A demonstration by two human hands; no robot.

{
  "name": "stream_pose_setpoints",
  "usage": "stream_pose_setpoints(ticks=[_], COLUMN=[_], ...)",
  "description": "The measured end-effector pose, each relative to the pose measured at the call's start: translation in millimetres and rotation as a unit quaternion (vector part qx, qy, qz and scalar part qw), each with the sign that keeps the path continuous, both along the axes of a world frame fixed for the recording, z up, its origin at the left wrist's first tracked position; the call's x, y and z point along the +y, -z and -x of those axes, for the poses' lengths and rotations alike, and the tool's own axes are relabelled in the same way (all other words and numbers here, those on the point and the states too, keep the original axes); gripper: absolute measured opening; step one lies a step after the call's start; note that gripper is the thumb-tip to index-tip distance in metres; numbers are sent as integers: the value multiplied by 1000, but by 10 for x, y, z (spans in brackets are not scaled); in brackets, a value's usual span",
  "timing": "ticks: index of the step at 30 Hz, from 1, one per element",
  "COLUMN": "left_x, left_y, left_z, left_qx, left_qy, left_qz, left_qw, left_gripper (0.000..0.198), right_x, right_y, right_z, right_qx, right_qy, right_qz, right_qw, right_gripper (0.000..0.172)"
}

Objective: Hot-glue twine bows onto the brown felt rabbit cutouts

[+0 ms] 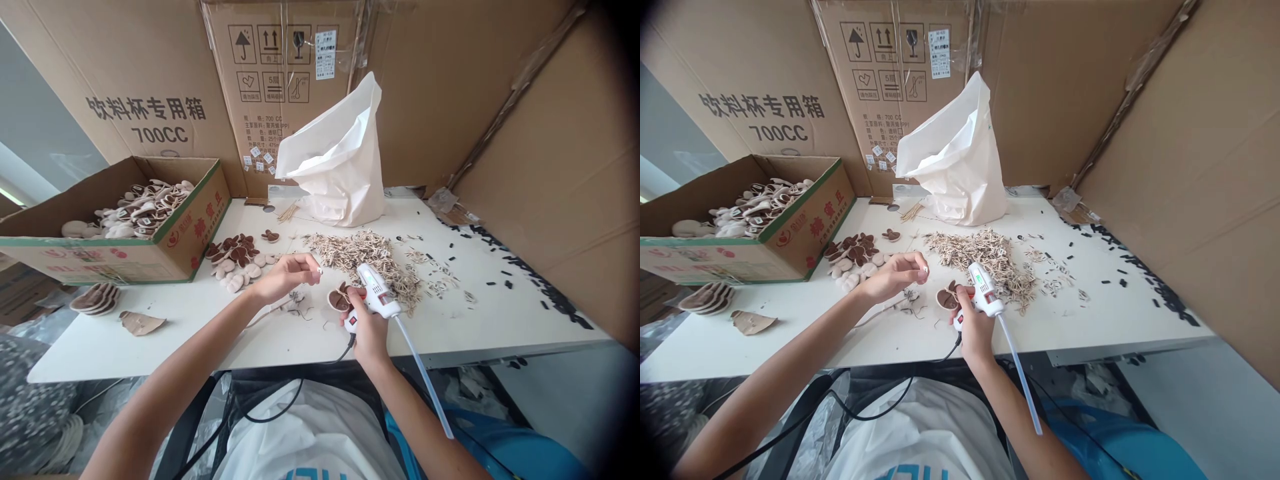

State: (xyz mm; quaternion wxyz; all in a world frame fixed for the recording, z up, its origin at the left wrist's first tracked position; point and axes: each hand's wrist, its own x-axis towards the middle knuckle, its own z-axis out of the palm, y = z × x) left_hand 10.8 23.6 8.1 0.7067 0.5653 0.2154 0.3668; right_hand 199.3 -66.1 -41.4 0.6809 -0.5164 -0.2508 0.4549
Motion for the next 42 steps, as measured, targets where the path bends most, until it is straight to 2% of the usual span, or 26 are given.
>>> stream_pose_setpoints(ticks=[4,10,21,23,27,31,42], left_x=[10,10,12,15,16,4,-78], left_y=[-14,-5,-14,-14,8,22,-35], left_z=[-2,-17,-27,-21,-16,-25,-83], left_qx=[-17,-14,-42,-24,24,67,98], left_qy=[7,6,-5,-7,-17,6,23], left_qz=[36,49,63,55,26,-2,-59], left_qw=[999,999,997,998,999,998,993], left_gripper=[20,26,20,27,21,26,29], right_x=[-1,-5,-5,-6,0,6,-4], right_y=[-6,-15,-15,-15,-7,-13,-23], right_z=[3,3,1,2,0,-3,-7], right_qx=[-2,-6,-13,-4,3,0,5], right_qy=[-2,-6,-8,-8,-1,-1,3], right_qz=[-1,-1,7,2,3,1,-9], right_qw=[1000,1000,1000,1000,1000,1000,1000], right_gripper=[40,38,37,37,38,37,37])
